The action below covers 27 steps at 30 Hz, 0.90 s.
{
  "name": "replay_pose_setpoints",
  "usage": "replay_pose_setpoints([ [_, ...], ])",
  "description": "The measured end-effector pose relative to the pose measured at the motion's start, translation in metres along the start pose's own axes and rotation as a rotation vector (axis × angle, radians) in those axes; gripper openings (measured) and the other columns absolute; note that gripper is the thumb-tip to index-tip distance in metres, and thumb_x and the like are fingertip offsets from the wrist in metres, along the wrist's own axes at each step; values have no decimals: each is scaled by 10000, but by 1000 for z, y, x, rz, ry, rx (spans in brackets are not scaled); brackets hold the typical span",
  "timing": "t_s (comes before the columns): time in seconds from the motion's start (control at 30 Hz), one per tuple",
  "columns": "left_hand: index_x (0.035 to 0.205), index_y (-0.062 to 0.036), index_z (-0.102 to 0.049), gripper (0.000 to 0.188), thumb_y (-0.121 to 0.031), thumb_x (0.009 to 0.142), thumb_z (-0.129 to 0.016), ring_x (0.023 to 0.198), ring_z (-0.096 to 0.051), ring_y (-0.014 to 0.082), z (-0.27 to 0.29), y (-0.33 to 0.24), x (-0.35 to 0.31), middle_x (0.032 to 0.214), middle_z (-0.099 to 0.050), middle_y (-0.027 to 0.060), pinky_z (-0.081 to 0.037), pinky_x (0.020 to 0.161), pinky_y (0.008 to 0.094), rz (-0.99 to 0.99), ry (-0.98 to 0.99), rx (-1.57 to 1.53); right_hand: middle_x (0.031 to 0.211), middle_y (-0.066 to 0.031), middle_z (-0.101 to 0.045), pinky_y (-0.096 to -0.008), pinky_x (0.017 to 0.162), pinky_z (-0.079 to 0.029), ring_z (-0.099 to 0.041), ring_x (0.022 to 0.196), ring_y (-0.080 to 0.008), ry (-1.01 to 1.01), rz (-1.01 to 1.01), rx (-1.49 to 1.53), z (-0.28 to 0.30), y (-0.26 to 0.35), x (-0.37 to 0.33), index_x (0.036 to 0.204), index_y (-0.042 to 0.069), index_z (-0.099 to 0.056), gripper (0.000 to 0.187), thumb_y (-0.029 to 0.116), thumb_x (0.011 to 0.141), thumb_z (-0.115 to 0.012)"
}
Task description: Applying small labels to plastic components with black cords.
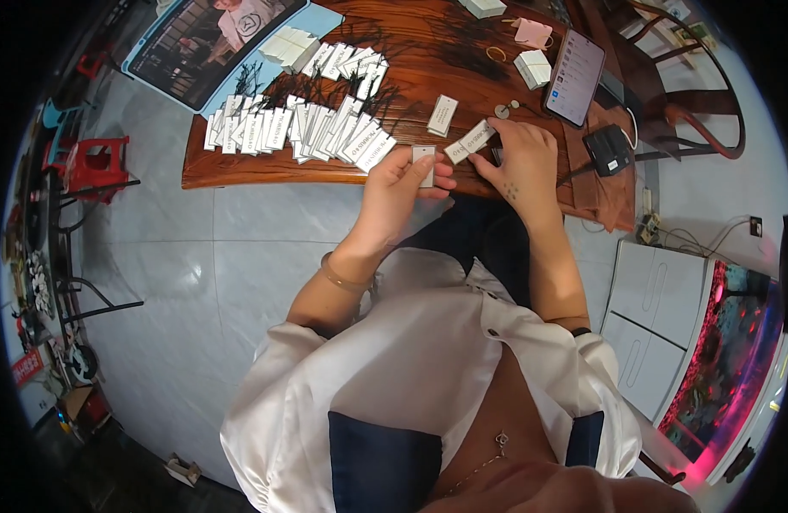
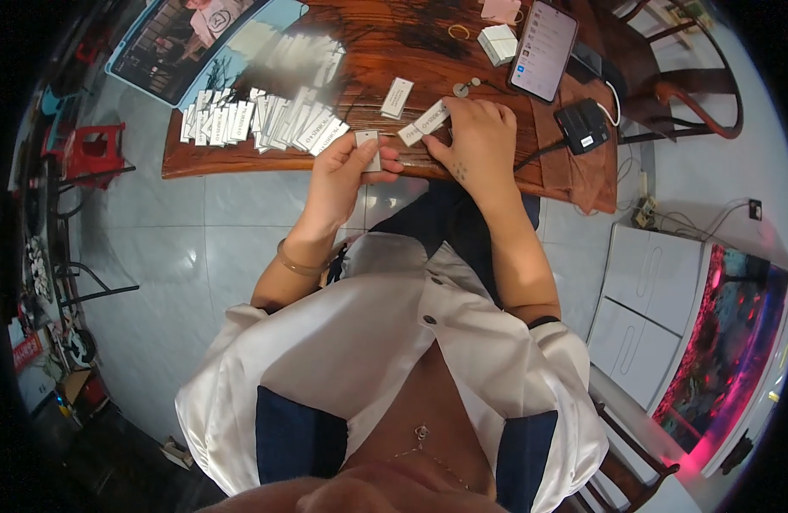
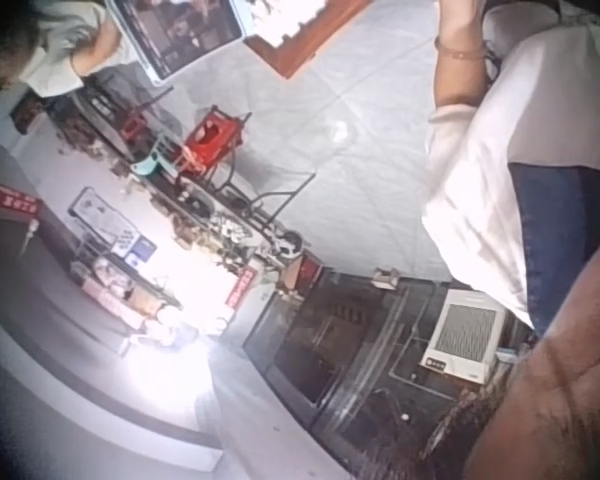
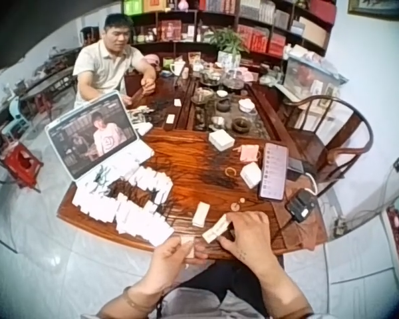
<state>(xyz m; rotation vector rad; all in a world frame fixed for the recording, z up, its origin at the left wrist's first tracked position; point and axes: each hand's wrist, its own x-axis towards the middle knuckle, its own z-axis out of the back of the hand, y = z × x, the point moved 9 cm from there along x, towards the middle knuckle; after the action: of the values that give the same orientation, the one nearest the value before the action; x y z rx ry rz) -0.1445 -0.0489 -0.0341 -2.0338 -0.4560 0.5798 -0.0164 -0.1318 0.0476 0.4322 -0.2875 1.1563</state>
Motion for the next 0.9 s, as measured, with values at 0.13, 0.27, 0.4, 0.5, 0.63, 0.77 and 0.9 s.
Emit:
replay_pose_setpoints([
  [0.13,1119,25,-530,239,-144,986,-425,793,-595,152,7,1,3,961,-602,105,-542,743,323,-9,-23,-158,905,-105,-651,-420,895,-373,-586,929,-266,-18,44,-22,-4,5,8,980,57,-636,394,227,639,-738],
  [0.27,1125,16,-519,238,-149,989,-413,764,-553,130,10,0,4,960,-589,95,-522,726,315,-23,-56,-152,832,-110,-653,-434,886,-390,-605,846,-279,6,13,38,-9,-2,11,908,55,-650,317,205,639,-721],
  [0.4,1108,4,-523,226,-149,989,-408,755,-545,126,4,3,6,955,-596,92,-505,705,304,3,7,-193,791,-100,-659,-421,800,-468,-626,742,-282,-209,124,-27,-1,-5,10,859,53,-660,210,132,668,-698],
  [0.5,1091,-10,-531,217,-163,986,-417,742,-547,115,-5,6,5,936,-604,79,-499,698,291,60,73,-275,818,-91,-671,-387,731,-509,-640,741,-272,-377,134,-22,21,-3,10,854,55,-657,174,63,683,-683],
  [0.63,1063,-28,-544,213,-193,985,-432,721,-550,103,-13,13,3,912,-606,58,-483,668,268,146,89,-421,925,-89,-681,-369,719,-537,-657,815,-271,-397,298,126,41,26,-6,868,56,-643,210,48,666,-703],
  [0.77,1053,-37,-549,173,-171,965,-486,713,-537,101,-19,8,7,914,-614,42,-464,671,240,90,128,-434,977,-88,-666,-393,755,-533,-646,846,-265,-309,572,250,38,60,-27,984,42,-632,346,128,659,-713],
  [0.9,987,-29,-575,137,-72,871,-634,685,-541,68,-2,0,7,832,-613,11,-448,632,197,-93,-25,-140,1102,-75,-616,-398,788,-478,-603,947,-262,-166,442,301,31,60,-24,1056,56,-617,470,144,614,-747],
])
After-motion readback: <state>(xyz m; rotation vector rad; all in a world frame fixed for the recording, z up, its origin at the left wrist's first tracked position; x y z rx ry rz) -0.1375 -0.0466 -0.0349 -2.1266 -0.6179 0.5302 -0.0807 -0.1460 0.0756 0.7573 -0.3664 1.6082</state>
